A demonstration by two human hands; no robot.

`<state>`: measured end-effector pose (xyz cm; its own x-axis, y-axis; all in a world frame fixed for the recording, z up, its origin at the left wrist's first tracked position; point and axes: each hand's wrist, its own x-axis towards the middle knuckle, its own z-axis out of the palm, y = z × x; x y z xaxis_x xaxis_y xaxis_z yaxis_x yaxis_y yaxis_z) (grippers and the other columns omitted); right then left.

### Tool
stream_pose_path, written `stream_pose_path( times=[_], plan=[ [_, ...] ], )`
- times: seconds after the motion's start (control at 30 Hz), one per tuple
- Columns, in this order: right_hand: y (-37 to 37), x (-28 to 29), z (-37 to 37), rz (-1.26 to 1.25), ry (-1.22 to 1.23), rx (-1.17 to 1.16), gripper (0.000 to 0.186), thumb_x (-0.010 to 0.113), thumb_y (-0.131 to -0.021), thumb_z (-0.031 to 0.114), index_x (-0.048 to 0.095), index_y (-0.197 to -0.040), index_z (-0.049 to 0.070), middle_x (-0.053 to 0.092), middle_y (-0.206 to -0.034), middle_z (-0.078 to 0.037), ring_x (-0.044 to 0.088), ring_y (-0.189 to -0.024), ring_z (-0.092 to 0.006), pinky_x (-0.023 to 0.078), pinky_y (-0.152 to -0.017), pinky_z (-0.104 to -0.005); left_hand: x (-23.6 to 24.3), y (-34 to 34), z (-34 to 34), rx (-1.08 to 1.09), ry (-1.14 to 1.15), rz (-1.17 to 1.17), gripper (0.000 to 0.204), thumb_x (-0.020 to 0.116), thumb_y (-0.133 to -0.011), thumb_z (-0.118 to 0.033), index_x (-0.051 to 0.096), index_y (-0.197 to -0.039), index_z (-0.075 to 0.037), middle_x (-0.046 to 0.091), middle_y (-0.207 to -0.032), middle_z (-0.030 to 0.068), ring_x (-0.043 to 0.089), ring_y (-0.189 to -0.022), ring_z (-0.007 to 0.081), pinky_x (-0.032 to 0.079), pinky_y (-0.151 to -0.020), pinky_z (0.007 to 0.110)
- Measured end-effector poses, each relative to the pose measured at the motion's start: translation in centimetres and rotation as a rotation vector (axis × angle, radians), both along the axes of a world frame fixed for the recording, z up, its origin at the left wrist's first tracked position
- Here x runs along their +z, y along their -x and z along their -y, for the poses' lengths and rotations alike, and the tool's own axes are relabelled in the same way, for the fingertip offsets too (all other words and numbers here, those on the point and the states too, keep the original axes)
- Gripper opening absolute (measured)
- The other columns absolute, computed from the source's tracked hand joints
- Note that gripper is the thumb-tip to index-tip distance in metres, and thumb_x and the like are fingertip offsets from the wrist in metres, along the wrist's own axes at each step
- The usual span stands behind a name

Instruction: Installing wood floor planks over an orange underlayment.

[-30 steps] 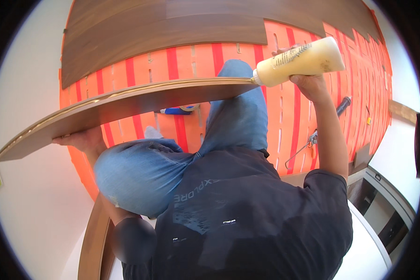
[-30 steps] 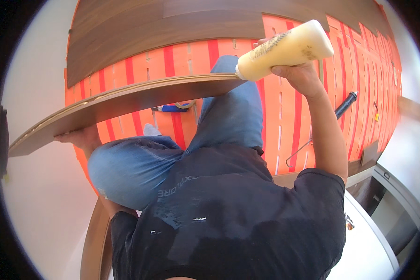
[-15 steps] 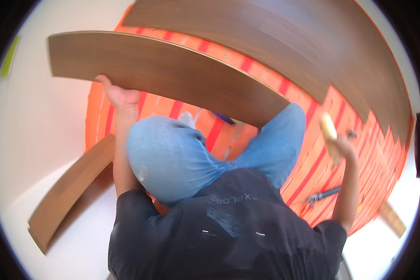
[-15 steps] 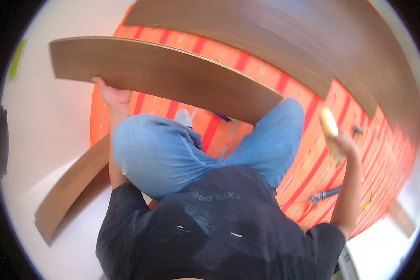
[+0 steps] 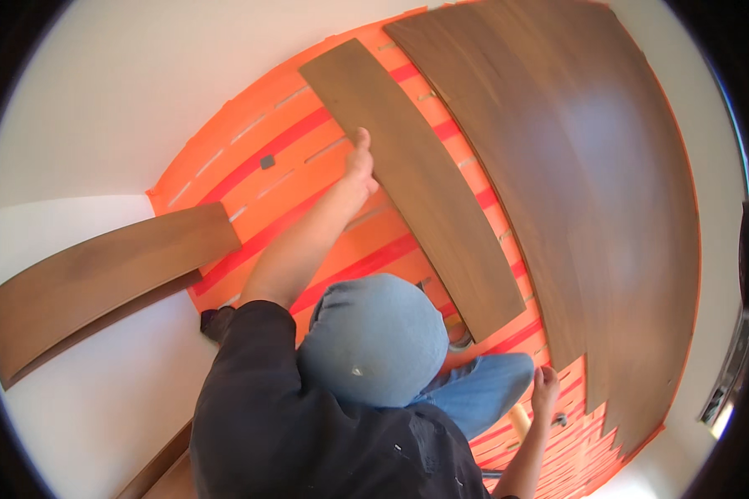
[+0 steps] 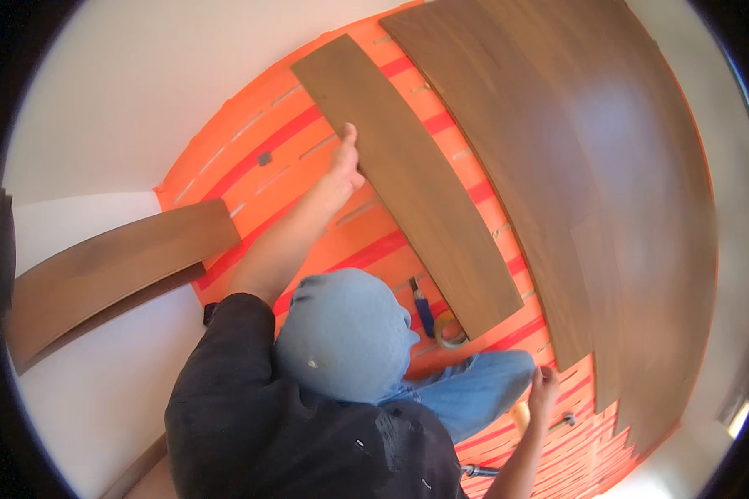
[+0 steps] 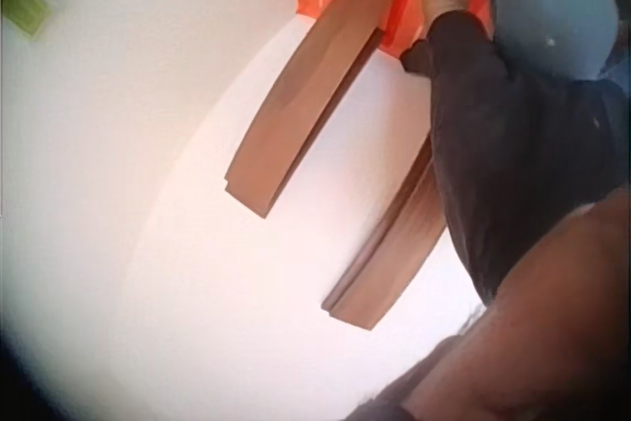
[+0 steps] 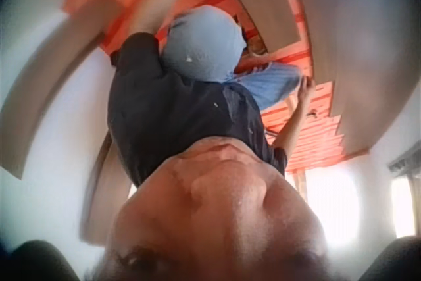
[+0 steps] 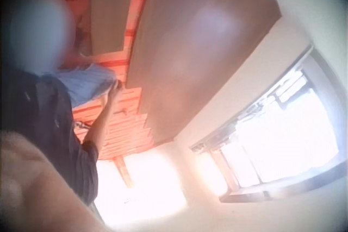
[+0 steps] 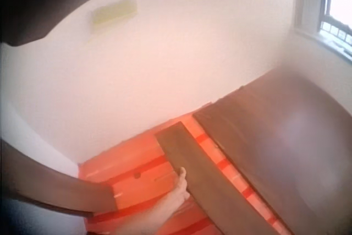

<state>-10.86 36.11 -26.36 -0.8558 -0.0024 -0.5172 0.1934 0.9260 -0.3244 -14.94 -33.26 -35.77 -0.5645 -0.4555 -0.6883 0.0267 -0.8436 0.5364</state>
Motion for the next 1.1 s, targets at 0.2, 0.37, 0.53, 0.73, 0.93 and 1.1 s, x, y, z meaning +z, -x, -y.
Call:
stream_pose_path(
  times=[0.2, 0.37, 0.53, 0.73, 0.93, 1.1],
  plan=[
    [1.9, -6.4, 25.1, 0.332, 0.742, -0.711, 0.038, 0.061, -0.104, 0.029, 0.056, -0.129, 0.001, 0.064, -0.102, -0.007, 0.064, -0.092, -0.0153, 0.053, -0.079, -0.0295, -5.9, 4.7, 5.8, -0.005, 0.029, 0.126, 0.073, 0.047, -0.101, -0.063, 0.048, -0.145, -0.004, 0.052, -0.149, 0.0136, 0.052, -0.135, 0.0290, 0.047, -0.107, 0.051],
    [4.7, -9.1, 24.7, 0.205, 0.814, -0.652, 0.023, 0.064, -0.102, 0.020, 0.061, -0.115, 0.002, 0.058, -0.088, -0.001, 0.057, -0.079, -0.0102, 0.049, -0.071, -0.0255, -6.4, 9.0, 6.8, -0.148, 0.040, 0.202, 0.075, 0.055, -0.101, -0.056, 0.042, -0.149, 0.000, 0.047, -0.154, 0.0161, 0.040, -0.144, 0.0308, 0.032, -0.118, 0.051],
    [7.3, -8.6, 25.0, 0.211, 0.675, -0.576, 0.023, 0.058, -0.105, 0.020, 0.062, -0.120, 0.002, 0.065, -0.104, -0.003, 0.060, -0.092, -0.0114, 0.050, -0.079, -0.0282, -8.3, 9.0, 6.3, -0.147, 0.115, 0.145, 0.078, 0.059, -0.101, -0.052, 0.037, -0.150, 0.006, 0.040, -0.157, 0.0208, 0.035, -0.146, 0.0324, 0.029, -0.119, 0.050],
    [7.7, -8.1, 27.9, 0.156, 0.706, -0.604, 0.023, 0.062, -0.102, 0.018, 0.063, -0.119, 0.002, 0.064, -0.096, -0.001, 0.058, -0.081, -0.0105, 0.048, -0.069, -0.0274, -9.8, 8.9, 7.5, -0.130, 0.117, 0.091, 0.074, 0.060, -0.101, -0.049, 0.040, -0.148, 0.005, 0.043, -0.155, 0.0197, 0.037, -0.144, 0.0306, 0.030, -0.117, 0.050],
    [7.9, -8.8, 27.6, 0.211, 0.636, -0.533, 0.021, 0.062, -0.103, 0.019, 0.063, -0.118, 0.004, 0.063, -0.097, 0.000, 0.057, -0.083, -0.0099, 0.048, -0.070, -0.0273, -10.2, 9.2, 7.8, -0.126, 0.097, 0.080, 0.076, 0.062, -0.099, -0.052, 0.043, -0.145, 0.006, 0.041, -0.156, 0.0231, 0.033, -0.147, 0.0323, 0.024, -0.119, 0.055],
    [7.8, -9.6, 26.9, 0.234, 0.628, -0.535, 0.022, 0.063, -0.102, 0.020, 0.063, -0.118, 0.004, 0.065, -0.100, -0.001, 0.059, -0.086, -0.0104, 0.048, -0.072, -0.0273, -9.5, 9.3, 7.9, -0.129, 0.104, 0.112, 0.066, 0.061, -0.102, -0.046, 0.047, -0.144, 0.004, 0.055, -0.144, 0.0157, 0.052, -0.131, 0.0246, 0.046, -0.108, 0.041]
  ],
)
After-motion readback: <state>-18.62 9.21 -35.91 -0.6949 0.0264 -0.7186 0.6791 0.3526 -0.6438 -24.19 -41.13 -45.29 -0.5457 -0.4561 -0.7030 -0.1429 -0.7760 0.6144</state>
